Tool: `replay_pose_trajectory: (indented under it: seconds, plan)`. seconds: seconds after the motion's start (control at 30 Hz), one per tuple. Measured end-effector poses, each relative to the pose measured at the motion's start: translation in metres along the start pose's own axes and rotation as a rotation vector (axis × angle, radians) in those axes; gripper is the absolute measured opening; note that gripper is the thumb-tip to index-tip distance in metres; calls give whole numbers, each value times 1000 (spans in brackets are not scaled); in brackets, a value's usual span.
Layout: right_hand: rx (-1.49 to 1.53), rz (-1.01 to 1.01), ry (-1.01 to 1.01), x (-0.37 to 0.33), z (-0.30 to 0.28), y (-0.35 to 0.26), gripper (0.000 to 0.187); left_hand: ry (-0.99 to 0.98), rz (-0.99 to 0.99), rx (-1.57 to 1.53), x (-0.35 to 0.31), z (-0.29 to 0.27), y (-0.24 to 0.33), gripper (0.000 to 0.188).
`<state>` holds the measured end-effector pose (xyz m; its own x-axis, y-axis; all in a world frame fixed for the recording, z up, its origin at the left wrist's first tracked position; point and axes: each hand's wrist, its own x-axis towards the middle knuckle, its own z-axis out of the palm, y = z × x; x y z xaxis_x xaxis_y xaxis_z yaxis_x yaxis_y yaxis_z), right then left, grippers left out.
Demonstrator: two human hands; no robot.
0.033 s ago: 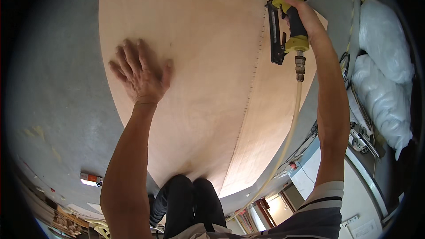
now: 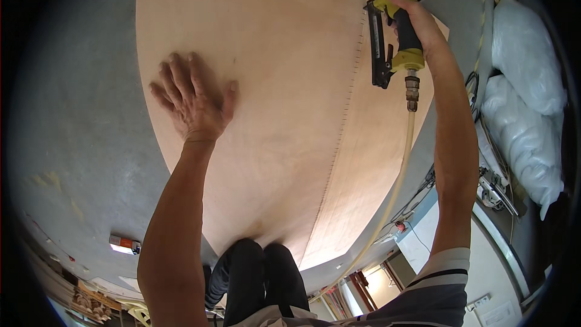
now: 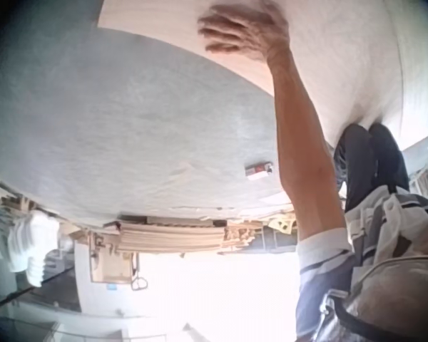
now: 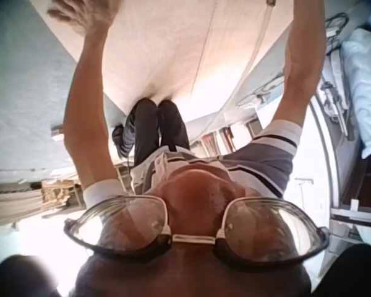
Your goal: The recorder aligns and fastens two large thin wood panels together using an industrial nail gun.
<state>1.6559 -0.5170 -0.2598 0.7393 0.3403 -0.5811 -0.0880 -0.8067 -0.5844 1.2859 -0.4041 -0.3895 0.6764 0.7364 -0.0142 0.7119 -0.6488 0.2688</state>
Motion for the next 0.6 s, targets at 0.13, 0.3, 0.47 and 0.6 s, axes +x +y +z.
replay_pose_trajectory:
  seconds: [0.13,0.3,0.47,0.6]
  plan:
    - [-8,-9,3,-3,2,-4,47,8,3,21,-4,2,-2,91]
    - [-78,30,18,-1,1,-9,47,9,2,24,-4,1,-1,91]
    - [-24,-35,27,11,0,-8,45,12,2,16,-3,2,-1,91]
    - [-34,44,2,17,0,-11,43,-14,-4,15,-3,6,-3,92]
